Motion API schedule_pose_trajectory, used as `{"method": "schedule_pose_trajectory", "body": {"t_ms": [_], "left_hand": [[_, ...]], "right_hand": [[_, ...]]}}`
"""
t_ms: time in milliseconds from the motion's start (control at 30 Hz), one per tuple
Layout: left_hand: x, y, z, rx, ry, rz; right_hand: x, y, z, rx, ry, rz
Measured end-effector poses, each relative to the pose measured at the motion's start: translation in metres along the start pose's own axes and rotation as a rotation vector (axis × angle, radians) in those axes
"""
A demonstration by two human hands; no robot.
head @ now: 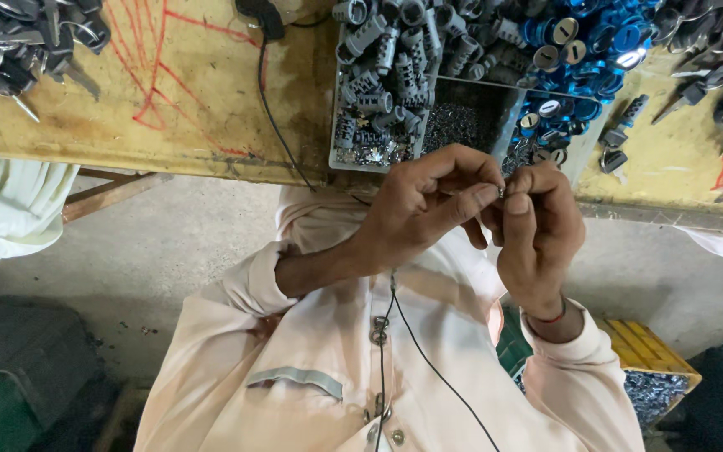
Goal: The person sits at a workbench and assembles small metal components by hand, picking parts from a compartmented bin tray, fitting pieces together, and placing finished assemblies aside. The person repeats this assembly cycle with different parts throughout the episode.
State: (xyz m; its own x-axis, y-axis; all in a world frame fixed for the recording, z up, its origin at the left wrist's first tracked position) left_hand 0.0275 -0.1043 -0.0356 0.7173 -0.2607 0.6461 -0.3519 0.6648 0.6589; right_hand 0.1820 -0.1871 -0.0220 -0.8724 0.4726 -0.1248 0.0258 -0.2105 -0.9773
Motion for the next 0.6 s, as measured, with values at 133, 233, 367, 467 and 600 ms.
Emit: {"method": "schedule_pose_trajectory", "body": {"t_ms": [133,233,367,467,600], "left_hand": [[0.0,-0.002,-0.001,0.068,0.014,-0.074],[-0.002,-0.003,0.0,0.094,0.011,-0.113],[-0.001,-0.004,0.003,0.112,-0.042,-0.076],[0.0,-0.004,0.003,0.104,-0.045,-0.047],[0.0,-0.002,0.004,0.124,-0.053,-0.07]], "right_hand": [[0.007,0.003,0.007,-0.122,0.062,0.088],[0.005,0.004,0.009,-0.258,0.025,0.243],[0.003,0.009,0.011,-0.133,0.036,0.025],[0.005,0.01,0.012,-0.198,0.057,0.079],[0.007,0.015,0.014,-0.123,0.073,0.056]]}}
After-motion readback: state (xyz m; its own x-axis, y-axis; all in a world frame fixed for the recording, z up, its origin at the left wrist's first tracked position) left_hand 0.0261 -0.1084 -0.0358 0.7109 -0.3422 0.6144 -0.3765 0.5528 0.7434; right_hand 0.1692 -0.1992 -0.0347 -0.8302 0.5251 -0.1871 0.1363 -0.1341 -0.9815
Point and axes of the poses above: each hand's wrist, its own z-axis away from the middle knuckle, its own x-axis out of the palm, y = z × x, the point moved 2 cm from there along -z, towards the middle knuckle, and after that the axes turned 10 degrees about y, right-handed, at the moved point
